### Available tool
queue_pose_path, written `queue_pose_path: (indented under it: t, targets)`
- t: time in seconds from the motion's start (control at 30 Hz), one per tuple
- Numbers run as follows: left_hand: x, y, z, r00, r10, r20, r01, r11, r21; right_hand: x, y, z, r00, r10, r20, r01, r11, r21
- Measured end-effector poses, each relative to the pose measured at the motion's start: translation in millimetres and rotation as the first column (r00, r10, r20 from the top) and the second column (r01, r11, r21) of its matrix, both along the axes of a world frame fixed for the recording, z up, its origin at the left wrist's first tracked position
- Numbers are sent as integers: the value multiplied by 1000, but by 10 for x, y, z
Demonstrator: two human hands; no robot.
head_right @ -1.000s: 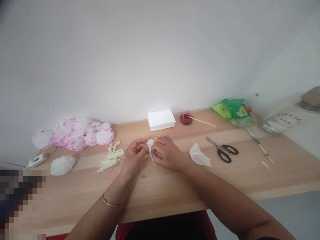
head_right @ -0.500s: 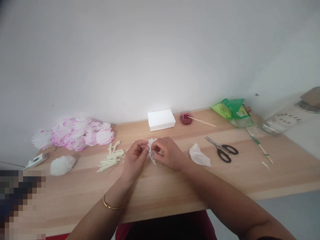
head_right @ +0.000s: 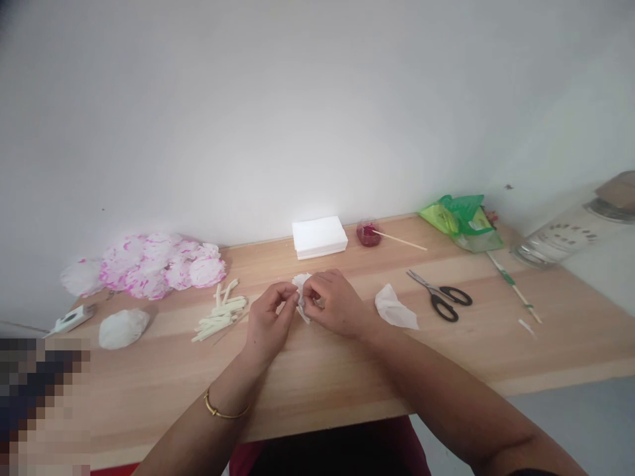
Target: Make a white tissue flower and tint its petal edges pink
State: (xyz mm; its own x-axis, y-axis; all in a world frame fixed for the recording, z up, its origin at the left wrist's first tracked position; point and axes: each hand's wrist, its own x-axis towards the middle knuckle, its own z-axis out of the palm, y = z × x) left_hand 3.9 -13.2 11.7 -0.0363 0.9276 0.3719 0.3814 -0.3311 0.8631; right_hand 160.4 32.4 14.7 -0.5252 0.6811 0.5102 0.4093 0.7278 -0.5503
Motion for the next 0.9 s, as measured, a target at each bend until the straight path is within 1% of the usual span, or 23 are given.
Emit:
queue_pose_path:
  t: [0.17,0.27,0.37,0.5,0.6,0.7,0.8,0.9]
  targets:
    - [-7,15,-16,997,11,83,-5,997,-72,6,9,12,1000,-11,-8,11,1000,0]
    - [-8,20,-21,995,13,94,-5,997,-79,9,14,-3,1000,-3,-7,3,1000,-19]
    - [-6,15,-15,999,-8,39,9,999,-36,7,16,-18,1000,17,6,-17,999,-29]
    - [-3,2,-14,998,-7,-60,9,999,34,-2,13,-23,999,23,30,-22,1000,-7]
    - [-5,-2,-9,997,-10,-79,12,999,31,-6,11,-13,999,14,43,-15,1000,21]
    - [-11,6,-3,999,-2,-33,2,1000,-19,-1,14,-2,999,3,43,-5,1000,26]
    - [-18,27,-22,996,12,86,-5,996,-90,10,22,-7,1000,-11,26,10,1000,28]
    - [-21,49,-59,977,20,211,11,989,-145,16,28,-26,1000,-14,3,14,1000,25]
